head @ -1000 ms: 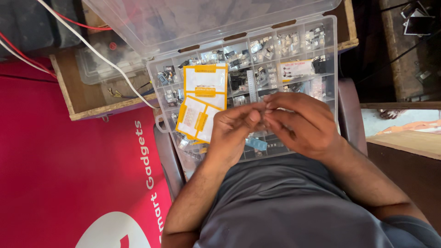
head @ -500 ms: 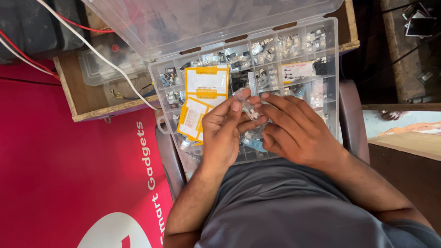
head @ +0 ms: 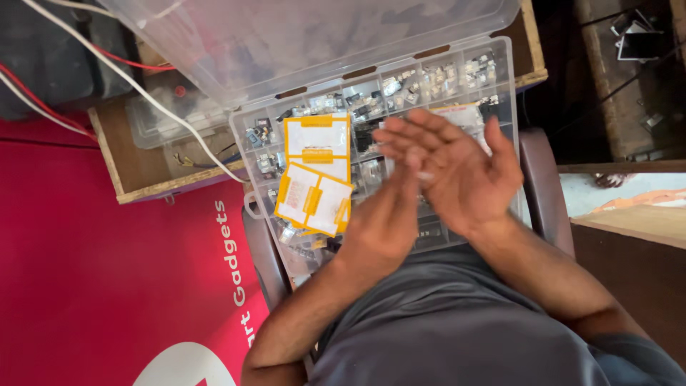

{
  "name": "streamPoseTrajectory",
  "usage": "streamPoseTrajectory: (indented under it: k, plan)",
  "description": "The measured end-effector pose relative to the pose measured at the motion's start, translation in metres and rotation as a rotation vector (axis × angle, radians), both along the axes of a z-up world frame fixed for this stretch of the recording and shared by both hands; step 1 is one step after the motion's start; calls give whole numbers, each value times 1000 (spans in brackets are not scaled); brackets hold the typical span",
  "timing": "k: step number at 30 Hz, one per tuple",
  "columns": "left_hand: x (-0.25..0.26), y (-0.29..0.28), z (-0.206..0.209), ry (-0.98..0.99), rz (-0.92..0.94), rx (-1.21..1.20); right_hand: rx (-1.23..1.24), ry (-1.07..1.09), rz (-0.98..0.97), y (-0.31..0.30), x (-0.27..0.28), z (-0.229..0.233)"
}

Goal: The person solders a small circuit board using a soldering iron and flux. They apply flux to specific points, then use the soldering iron to make connections. The person also retrieves a small component from a parts organizer.

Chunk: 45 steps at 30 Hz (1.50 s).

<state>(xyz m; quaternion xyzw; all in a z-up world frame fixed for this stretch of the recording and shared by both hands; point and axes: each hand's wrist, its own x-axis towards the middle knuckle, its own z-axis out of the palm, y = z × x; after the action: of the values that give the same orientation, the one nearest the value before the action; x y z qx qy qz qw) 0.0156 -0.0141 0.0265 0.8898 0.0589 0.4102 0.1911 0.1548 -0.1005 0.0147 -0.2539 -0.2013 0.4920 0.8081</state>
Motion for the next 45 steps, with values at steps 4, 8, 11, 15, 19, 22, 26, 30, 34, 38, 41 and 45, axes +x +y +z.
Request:
streamPoseTrajectory:
  k: [4, 8, 11, 15, 19, 22, 26, 30, 34, 38, 41, 45]
  plan:
    - [6, 3, 17, 118, -41, 297, 75, 447, 151, 16, 1, -13]
    - [9, 9, 21, 113, -38, 272, 142, 457, 202, 18, 2, -19]
    - [7, 12, 16, 104, -57, 312, 137, 478, 214, 18, 3, -20]
    - [3, 14, 9, 111, -109, 123, 136, 489, 221, 19, 3, -20]
    - [4, 12, 4, 55, -156, -193, 140, 465, 201, 18, 2, -21]
    - [9, 7, 3, 29, -101, -296, 142, 468, 200, 18, 1, -21]
    - [13, 5, 2, 33, -58, -342, 134, 465, 188, 16, 1, -21]
    - [13, 6, 3, 46, -84, -331, 146, 469, 194, 18, 2, -21]
    - [11, 5, 7, 25, -100, -321, 114, 492, 191, 18, 3, -19]
    - [6, 5, 15, -79, -16, -716, 90, 390, 98, 13, 6, -15]
    - [-3, 17, 20, 2, -64, -907, 49, 259, -60, -3, 14, -10]
    - [-12, 33, 17, 193, 76, -485, 119, 219, -177, -30, 40, -2]
